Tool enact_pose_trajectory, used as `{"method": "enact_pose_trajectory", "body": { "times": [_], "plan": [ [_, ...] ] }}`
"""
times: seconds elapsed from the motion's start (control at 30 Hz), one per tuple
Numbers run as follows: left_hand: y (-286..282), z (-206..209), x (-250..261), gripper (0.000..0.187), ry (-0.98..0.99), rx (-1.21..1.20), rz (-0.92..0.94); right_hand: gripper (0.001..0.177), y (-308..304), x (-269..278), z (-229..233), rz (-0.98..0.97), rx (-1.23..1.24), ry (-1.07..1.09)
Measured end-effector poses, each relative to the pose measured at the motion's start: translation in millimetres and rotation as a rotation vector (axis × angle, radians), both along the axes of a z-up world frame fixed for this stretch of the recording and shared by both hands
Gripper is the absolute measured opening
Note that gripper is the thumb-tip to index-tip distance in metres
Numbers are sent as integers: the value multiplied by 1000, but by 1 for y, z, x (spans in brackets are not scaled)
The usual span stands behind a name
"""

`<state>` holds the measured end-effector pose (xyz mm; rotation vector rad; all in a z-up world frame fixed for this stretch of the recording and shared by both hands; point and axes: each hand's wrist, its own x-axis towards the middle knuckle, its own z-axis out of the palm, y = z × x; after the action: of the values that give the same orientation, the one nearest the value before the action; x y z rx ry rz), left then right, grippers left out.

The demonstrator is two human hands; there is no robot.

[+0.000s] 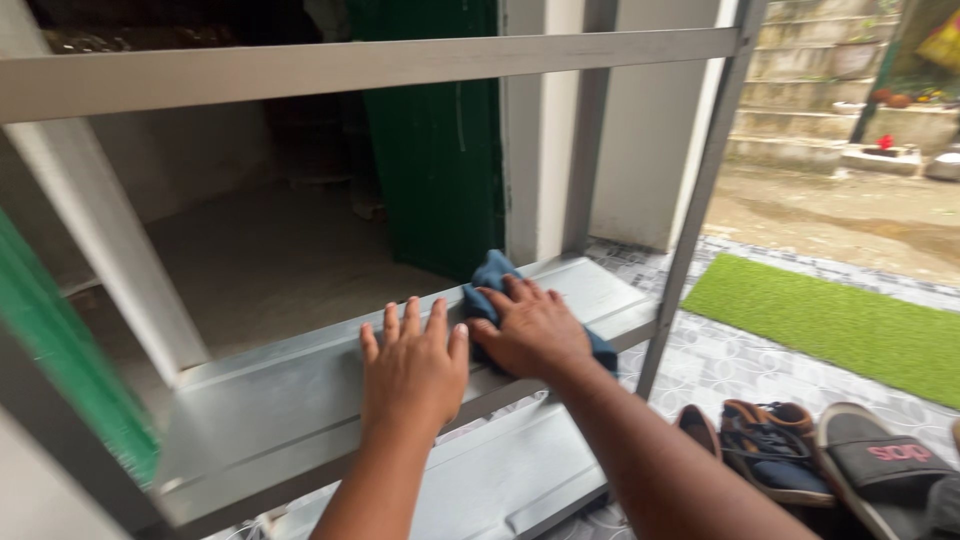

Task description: The person wipes the metal shelves of a shoe rack using a blue cloth. They clean the bottom shelf first, then move to the middle shelf, wiping each surface thoroughly.

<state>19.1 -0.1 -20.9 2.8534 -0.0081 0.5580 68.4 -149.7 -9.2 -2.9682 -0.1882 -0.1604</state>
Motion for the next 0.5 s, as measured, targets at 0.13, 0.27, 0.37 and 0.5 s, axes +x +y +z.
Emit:
{"method": "enact_pose_trajectory", "body": {
  "times": [0.13, 0.27, 0.37, 0.5],
  "plan": [
    [-21, -2, 21, 57, 111, -64, 5, 68, -3, 2, -4, 40, 27, -65],
    [-20, -3, 19, 59, 173, -44, 35, 66, -4, -2, -2, 45, 39, -58],
    [-22, 5, 16, 60, 203, -48, 44, 65, -5, -2, 5, 54, 54, -45],
    [-22, 8, 11, 64, 233, -36, 34, 69, -20, 12, 3, 136, 76, -28]
  ]
}}
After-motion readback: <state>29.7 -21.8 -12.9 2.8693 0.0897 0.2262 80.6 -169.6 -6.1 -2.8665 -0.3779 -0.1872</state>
